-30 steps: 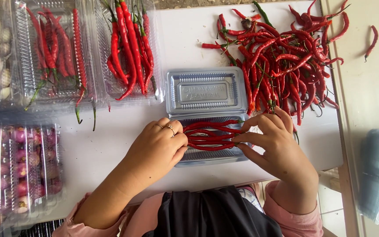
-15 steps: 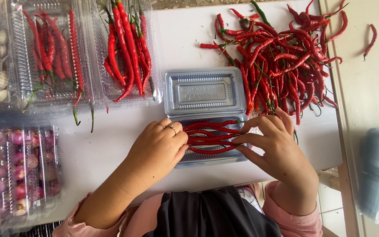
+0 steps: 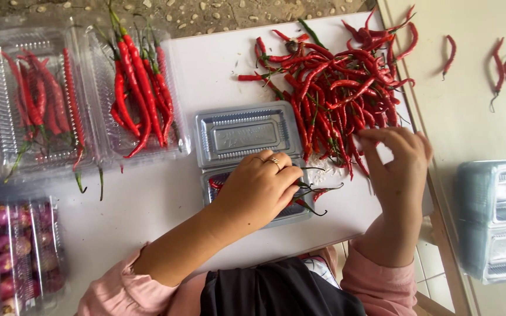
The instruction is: The person picks up red chilies from a pile on the table and places them into plastic containers.
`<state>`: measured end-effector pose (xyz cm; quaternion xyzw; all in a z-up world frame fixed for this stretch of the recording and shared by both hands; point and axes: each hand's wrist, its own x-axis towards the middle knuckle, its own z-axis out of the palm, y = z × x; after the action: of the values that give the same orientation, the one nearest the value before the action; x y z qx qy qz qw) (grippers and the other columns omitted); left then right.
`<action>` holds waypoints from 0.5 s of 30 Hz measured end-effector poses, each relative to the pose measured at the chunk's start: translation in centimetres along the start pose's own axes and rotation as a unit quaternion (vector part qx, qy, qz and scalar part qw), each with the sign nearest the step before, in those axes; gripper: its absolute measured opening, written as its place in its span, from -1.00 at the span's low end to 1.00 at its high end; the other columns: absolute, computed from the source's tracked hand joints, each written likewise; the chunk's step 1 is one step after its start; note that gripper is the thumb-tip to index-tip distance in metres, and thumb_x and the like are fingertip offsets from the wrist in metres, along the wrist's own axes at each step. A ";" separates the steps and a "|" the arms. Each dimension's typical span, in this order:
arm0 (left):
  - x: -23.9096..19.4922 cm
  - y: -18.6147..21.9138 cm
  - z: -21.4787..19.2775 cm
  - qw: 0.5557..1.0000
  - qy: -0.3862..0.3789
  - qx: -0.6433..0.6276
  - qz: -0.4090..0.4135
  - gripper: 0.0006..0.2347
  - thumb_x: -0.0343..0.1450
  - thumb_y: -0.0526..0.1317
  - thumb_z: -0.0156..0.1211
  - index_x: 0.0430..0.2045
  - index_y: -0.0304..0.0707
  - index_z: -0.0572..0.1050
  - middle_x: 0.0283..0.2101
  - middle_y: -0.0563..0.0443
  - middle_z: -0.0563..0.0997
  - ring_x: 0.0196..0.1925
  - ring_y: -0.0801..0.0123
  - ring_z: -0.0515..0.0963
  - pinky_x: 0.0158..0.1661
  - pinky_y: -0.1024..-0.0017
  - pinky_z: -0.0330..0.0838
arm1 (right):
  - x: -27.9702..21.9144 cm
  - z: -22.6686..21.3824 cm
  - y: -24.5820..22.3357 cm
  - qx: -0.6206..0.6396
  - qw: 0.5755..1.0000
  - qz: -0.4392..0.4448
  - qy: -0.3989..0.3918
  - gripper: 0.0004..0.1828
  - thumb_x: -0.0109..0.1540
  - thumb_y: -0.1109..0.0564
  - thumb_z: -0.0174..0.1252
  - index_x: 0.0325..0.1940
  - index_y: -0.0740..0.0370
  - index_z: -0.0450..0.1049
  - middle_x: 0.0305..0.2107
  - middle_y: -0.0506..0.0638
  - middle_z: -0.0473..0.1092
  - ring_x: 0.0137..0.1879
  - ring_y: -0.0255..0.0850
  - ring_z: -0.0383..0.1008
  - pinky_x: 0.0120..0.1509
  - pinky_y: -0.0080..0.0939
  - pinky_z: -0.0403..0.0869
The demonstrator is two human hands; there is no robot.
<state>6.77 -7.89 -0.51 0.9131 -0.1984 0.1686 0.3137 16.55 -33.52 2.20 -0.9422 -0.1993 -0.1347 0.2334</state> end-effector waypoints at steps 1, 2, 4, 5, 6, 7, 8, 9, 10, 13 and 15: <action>0.3 0.1 0.4 1.000 0.000 -0.001 0.003 -0.85 0.34 -0.20 0.30 -0.28 -0.14 0.56 -0.26 -0.01 0.54 -0.16 0.09 0.56 -0.10 0.16 0.48 | 0.1 0.1 0.6 -0.002 1.000 0.001 0.002 -0.81 0.31 0.15 0.42 -0.01 -0.07 0.65 -0.23 -0.14 0.47 0.01 -0.17 0.46 0.49 0.04 0.16; 0.7 0.2 0.8 1.000 0.006 0.007 0.011 -0.84 0.34 -0.19 0.30 -0.27 -0.14 0.56 -0.26 -0.01 0.54 -0.15 0.10 0.56 -0.12 0.18 0.47 | 0.3 0.2 1.2 -0.031 0.999 0.023 0.014 -0.79 0.33 0.17 0.38 0.04 -0.06 0.64 -0.19 -0.10 0.47 0.03 -0.13 0.45 0.50 0.07 0.14; 1.2 0.3 1.4 1.000 0.013 0.016 0.021 -0.83 0.33 -0.19 0.30 -0.26 -0.15 0.56 -0.26 -0.02 0.54 -0.15 0.11 0.56 -0.13 0.19 0.47 | 0.9 0.6 2.0 -0.061 0.997 0.044 0.027 -0.76 0.35 0.18 0.35 0.09 -0.06 0.63 -0.15 -0.06 0.47 0.04 -0.09 0.44 0.51 0.09 0.11; 1.2 0.4 1.7 1.000 0.013 0.016 0.024 -0.82 0.33 -0.18 0.30 -0.26 -0.15 0.55 -0.25 -0.02 0.54 -0.15 0.10 0.56 -0.12 0.19 0.47 | 1.2 0.9 2.2 -0.063 0.997 0.037 0.020 -0.75 0.35 0.18 0.34 0.11 -0.03 0.63 -0.14 -0.02 0.47 0.05 -0.04 0.44 0.50 0.12 0.10; 1.2 0.4 1.9 0.999 0.012 0.015 0.027 -0.82 0.33 -0.18 0.31 -0.26 -0.15 0.55 -0.25 -0.02 0.54 -0.14 0.10 0.56 -0.11 0.19 0.47 | 1.5 1.2 2.4 -0.065 0.997 0.030 0.012 -0.74 0.35 0.18 0.33 0.13 0.00 0.63 -0.13 0.01 0.46 0.05 0.01 0.43 0.49 0.15 0.10; 1.2 0.5 1.7 0.999 0.012 0.017 0.027 -0.82 0.33 -0.18 0.31 -0.26 -0.15 0.55 -0.25 -0.02 0.54 -0.14 0.10 0.56 -0.11 0.19 0.47 | 2.0 1.7 2.2 -0.064 0.997 0.030 0.013 -0.74 0.35 0.18 0.33 0.13 0.00 0.63 -0.13 0.01 0.46 0.05 0.01 0.43 0.49 0.15 0.10; 1.2 0.5 1.6 1.000 0.008 0.015 0.024 -0.82 0.33 -0.16 0.31 -0.28 -0.14 0.55 -0.26 -0.01 0.53 -0.15 0.11 0.55 -0.12 0.19 0.47 | 2.5 2.1 2.0 -0.069 0.998 0.003 0.006 -0.70 0.34 0.16 0.32 0.18 0.08 0.60 -0.10 0.09 0.43 0.08 0.07 0.40 0.46 0.17 0.10; 1.0 0.6 1.5 1.000 0.003 0.011 0.020 -0.83 0.32 -0.14 0.31 -0.29 -0.13 0.55 -0.27 0.01 0.53 -0.16 0.13 0.55 -0.13 0.20 0.47 | 2.7 2.5 1.9 -0.074 0.997 -0.023 -0.003 -0.64 0.33 0.13 0.30 0.22 0.17 0.57 -0.07 0.17 0.40 0.11 0.14 0.37 0.44 0.19 0.11; 0.8 0.6 1.3 1.000 0.002 0.011 0.020 -0.83 0.32 -0.14 0.31 -0.29 -0.13 0.55 -0.27 0.01 0.53 -0.16 0.13 0.55 -0.13 0.20 0.47 | 2.5 3.1 2.0 -0.073 0.997 -0.022 -0.004 -0.64 0.33 0.13 0.30 0.22 0.17 0.57 -0.07 0.17 0.40 0.11 0.14 0.37 0.44 0.19 0.11; 0.6 0.4 0.5 1.000 0.004 0.015 0.022 -0.84 0.34 -0.17 0.30 -0.28 -0.15 0.55 -0.25 -0.01 0.54 -0.15 0.11 0.56 -0.10 0.19 0.47 | 2.5 3.8 1.8 -0.085 0.996 -0.028 -0.017 -0.65 0.30 0.00 0.33 0.13 0.12 0.58 -0.10 0.08 0.38 0.11 0.06 0.34 0.50 0.15 0.05; 0.4 0.3 0.0 1.000 0.009 0.000 0.009 -0.86 0.37 -0.20 0.28 -0.27 -0.17 0.58 -0.26 -0.02 0.55 -0.16 0.12 0.57 -0.10 0.20 0.48 | 2.4 3.1 0.7 -0.046 0.999 -0.027 0.003 -0.77 0.28 0.11 0.37 -0.02 0.18 0.57 -0.14 0.10 0.39 0.06 0.08 0.36 0.46 0.13 0.09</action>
<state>6.97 -8.24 -0.14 0.9098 -0.2036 0.1791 0.3143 19.47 -31.78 0.10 -0.9459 -0.2172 -0.1530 0.1863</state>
